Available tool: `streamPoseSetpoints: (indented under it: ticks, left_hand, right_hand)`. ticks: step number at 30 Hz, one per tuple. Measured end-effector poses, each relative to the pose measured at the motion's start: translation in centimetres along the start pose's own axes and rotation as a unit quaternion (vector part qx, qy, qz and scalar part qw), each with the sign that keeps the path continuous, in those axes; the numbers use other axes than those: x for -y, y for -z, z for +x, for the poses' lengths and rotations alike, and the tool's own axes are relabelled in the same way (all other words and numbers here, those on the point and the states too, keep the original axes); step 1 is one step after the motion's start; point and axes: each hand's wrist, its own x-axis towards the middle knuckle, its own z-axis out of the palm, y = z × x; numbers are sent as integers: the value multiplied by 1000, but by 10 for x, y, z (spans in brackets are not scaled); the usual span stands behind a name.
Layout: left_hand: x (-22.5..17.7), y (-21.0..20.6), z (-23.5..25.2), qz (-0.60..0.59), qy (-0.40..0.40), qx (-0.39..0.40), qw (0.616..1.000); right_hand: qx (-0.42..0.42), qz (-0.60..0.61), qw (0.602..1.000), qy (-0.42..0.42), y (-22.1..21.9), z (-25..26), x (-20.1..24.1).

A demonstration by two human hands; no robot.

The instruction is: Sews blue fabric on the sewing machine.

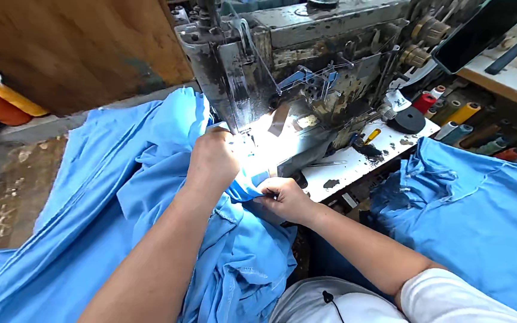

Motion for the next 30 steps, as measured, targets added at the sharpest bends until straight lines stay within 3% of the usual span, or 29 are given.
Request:
streamPoseSetpoints:
  ticks: [6, 11, 14, 17, 22, 30]
  left_hand:
    - [4, -22, 1, -23, -30, -65, 997]
    - [20, -24, -6, -57, -105, -91, 989]
    - [27, -22, -9, -80, -121, -61, 988]
    - [34, -23, -12, -76, -110, -72, 988]
    - [24, -30, -9, -68, -99, -135, 983]
    - [13, -35, -8, -7, -104, -147, 984]
  right_hand:
    - [-85, 43, 995, 43, -10, -12, 8]
    - [-115, -2, 984, 139, 26, -4, 10]
    - [-49, -146, 988, -23, 65, 8, 28]
    - [15, -235, 956, -173, 92, 22, 45]
    - [-9, -255, 965, -63, 99, 20, 35]
    - [4, -227, 968, -103, 90, 18, 33]
